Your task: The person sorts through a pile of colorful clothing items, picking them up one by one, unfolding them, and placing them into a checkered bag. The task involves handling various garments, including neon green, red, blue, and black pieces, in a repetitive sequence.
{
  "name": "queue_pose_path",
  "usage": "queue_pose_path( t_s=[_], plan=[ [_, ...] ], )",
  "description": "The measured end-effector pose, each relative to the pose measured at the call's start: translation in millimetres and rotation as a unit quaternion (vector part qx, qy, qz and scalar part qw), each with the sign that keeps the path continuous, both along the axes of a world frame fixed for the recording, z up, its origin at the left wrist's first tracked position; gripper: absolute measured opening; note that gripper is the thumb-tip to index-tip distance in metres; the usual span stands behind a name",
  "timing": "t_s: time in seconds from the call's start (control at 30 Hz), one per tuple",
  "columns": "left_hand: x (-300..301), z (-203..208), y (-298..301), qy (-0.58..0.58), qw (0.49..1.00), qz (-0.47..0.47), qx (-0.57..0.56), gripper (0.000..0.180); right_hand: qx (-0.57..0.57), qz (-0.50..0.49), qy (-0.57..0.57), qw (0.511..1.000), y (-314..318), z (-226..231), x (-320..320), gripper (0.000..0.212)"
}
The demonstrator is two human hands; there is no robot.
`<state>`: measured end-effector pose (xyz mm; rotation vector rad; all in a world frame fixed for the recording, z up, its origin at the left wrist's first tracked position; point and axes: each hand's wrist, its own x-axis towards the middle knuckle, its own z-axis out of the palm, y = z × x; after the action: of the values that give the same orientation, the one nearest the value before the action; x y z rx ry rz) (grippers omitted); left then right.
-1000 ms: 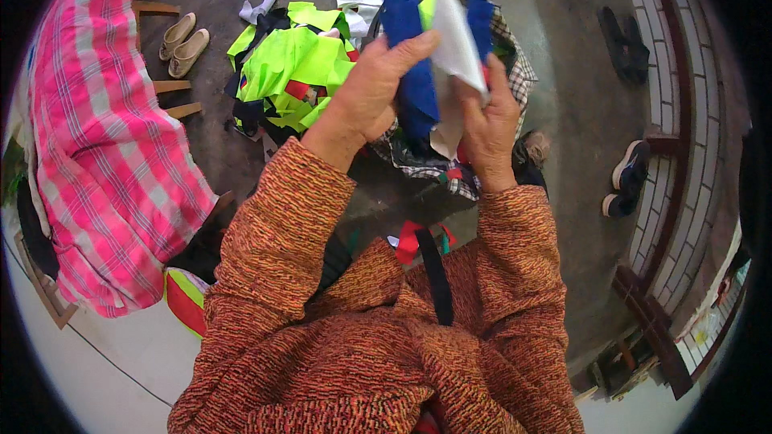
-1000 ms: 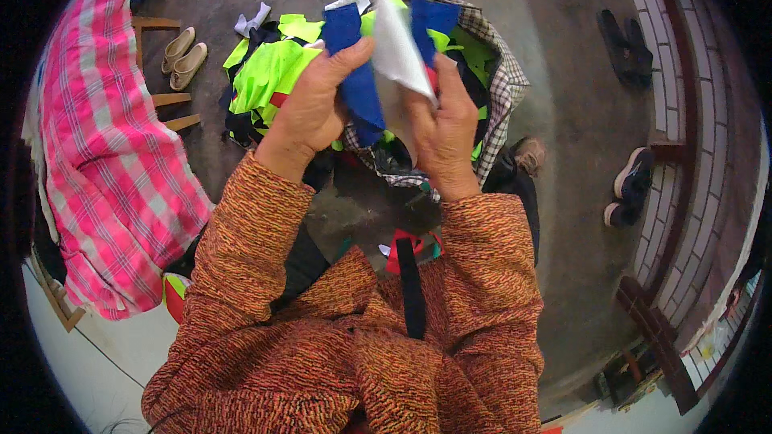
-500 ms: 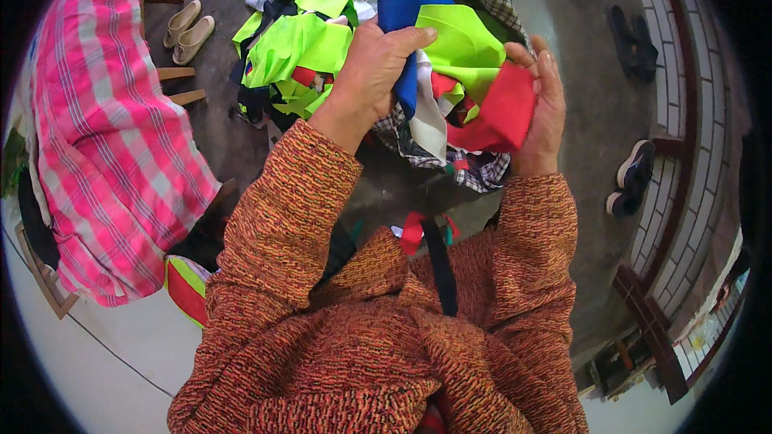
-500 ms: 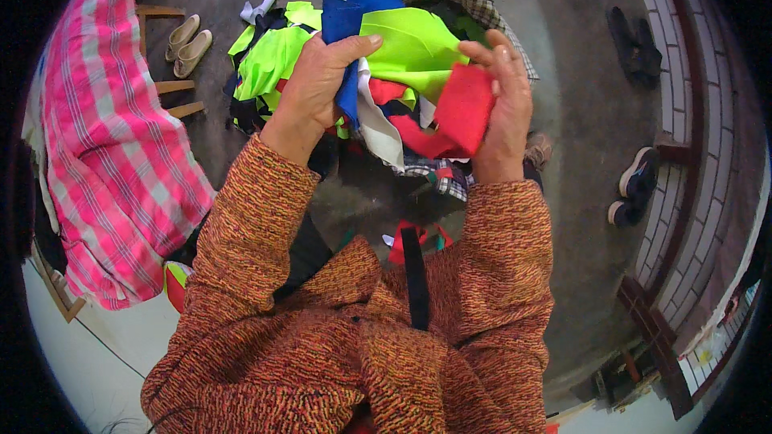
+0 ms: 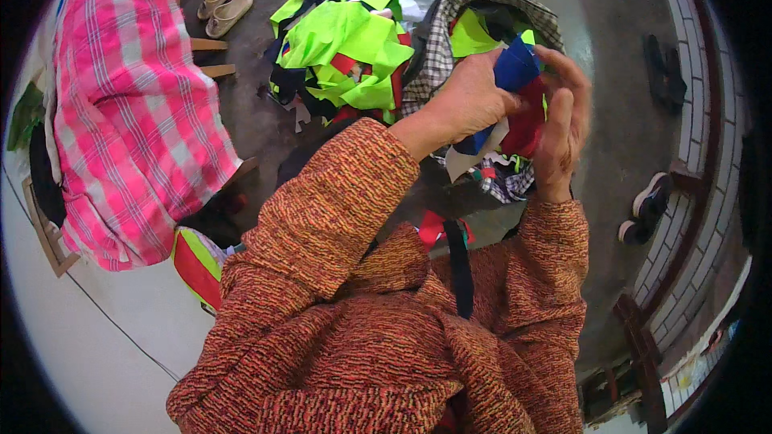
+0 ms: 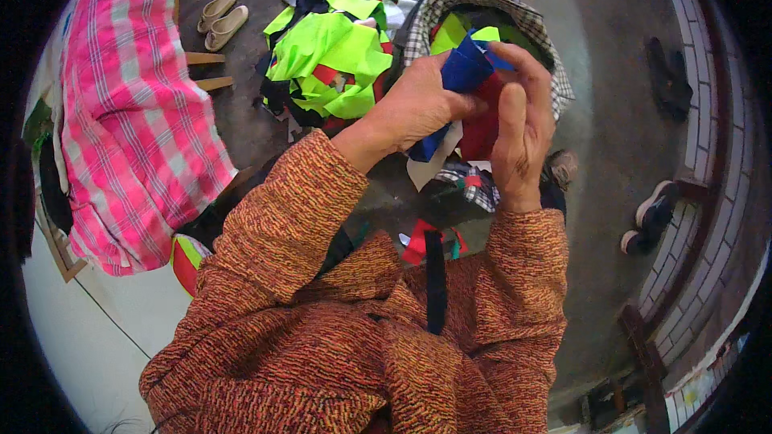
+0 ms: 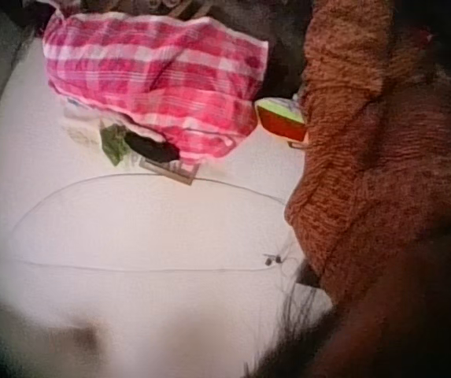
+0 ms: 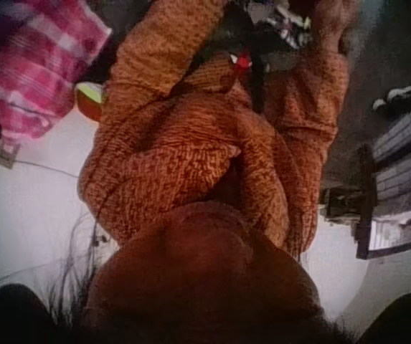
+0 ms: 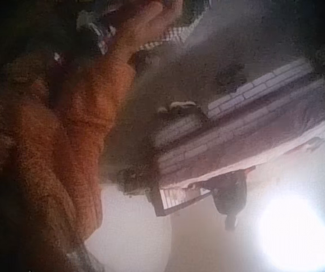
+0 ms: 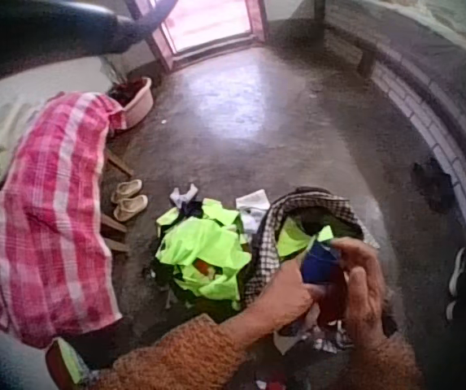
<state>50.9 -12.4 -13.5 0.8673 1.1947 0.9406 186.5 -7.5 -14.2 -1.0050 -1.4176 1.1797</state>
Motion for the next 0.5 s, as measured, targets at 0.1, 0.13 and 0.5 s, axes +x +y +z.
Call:
queue_pose_path(
  t_s=[0.1, 0.13, 0.5],
  plan=[
    [-21.2, 2.2, 11.6, 0.118, 0.992, -0.014, -0.044, 0.027, 0.026, -0.07, 0.027, 0.997, 6.4, -3.0, 7.1, 0.039],
    [-31.9, 2.3, 19.1, 0.225, 0.971, 0.03, 0.078, 0.025, 0.001, -0.102, 0.081, 0.991, 9.1, -2.6, 9.5, 0.039],
    [-209.7, 14.6, 16.0, 0.343, 0.846, 0.371, 0.17, 0.023, -0.088, -0.163, 0.082, 0.979, 23.3, -3.3, 27.2, 0.023]
  ],
)
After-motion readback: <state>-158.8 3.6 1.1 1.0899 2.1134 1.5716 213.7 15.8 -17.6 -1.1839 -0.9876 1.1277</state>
